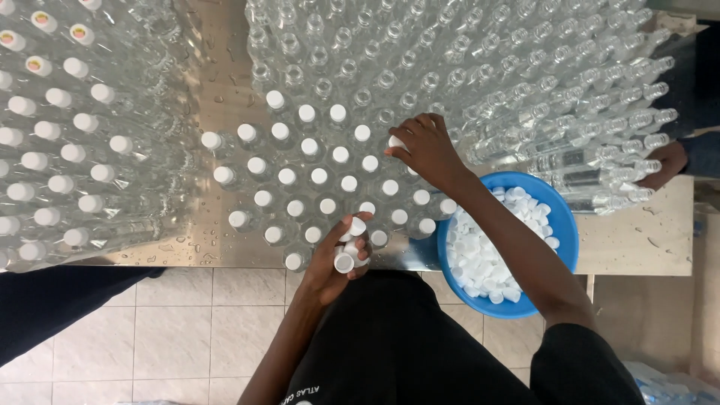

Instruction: The person stands at a stainless steel table and screws white plastic caps onto rows of clear plastic bottles. They pick up caps from a blue basin and secure them onto the bottle openings by hand, working systematically across the table.

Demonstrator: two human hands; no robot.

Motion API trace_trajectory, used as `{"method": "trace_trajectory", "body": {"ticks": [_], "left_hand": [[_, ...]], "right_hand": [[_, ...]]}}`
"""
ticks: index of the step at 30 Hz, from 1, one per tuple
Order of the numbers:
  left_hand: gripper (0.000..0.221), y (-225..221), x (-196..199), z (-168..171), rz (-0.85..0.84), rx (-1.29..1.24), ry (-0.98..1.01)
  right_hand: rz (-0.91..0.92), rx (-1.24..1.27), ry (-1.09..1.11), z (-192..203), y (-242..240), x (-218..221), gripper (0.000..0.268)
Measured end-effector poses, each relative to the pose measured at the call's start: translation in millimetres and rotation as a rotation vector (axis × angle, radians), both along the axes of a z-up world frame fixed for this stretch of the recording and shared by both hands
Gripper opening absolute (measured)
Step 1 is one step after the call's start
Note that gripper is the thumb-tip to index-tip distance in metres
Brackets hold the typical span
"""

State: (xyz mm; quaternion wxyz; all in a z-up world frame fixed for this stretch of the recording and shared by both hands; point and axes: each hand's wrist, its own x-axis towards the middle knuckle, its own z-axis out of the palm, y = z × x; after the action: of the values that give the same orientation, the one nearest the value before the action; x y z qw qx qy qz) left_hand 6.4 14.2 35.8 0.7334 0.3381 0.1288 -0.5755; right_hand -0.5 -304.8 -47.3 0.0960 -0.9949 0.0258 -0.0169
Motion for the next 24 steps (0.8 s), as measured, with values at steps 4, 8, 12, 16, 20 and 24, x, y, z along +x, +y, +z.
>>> {"method": "trace_trajectory", "body": {"ticks": [4,8,12,16,20,24], "left_hand": [[0.05,11,0,-14,0.066,-0.01,0.065],[0.05,13,3,-18,0.087,-0.008,0.077],[0.048,8,4,-18,0.086,-0.026,0.087],[0.05,0,10,-9,0.066,-0.025,0.07],[0.053,-11,13,-19,0.068,-0.056,0.065],[0.053,-14,7,-28,0.04,-0.071,0.028]], "right_hand": [[-0.005,0.208,0.191,10,-8,6,0.05],[-0.015,0.319,0.256,19,-14,16,0.049],[-0.115,0.505,0.437,3,-27,32,0.041],[-0.14,0.589,0.42,-19,-31,34,0.027],[-0.094,0.559,0.385,-11,-31,36,0.021],[-0.118,0.496,0.319,-3,-24,22,0.025]]}}
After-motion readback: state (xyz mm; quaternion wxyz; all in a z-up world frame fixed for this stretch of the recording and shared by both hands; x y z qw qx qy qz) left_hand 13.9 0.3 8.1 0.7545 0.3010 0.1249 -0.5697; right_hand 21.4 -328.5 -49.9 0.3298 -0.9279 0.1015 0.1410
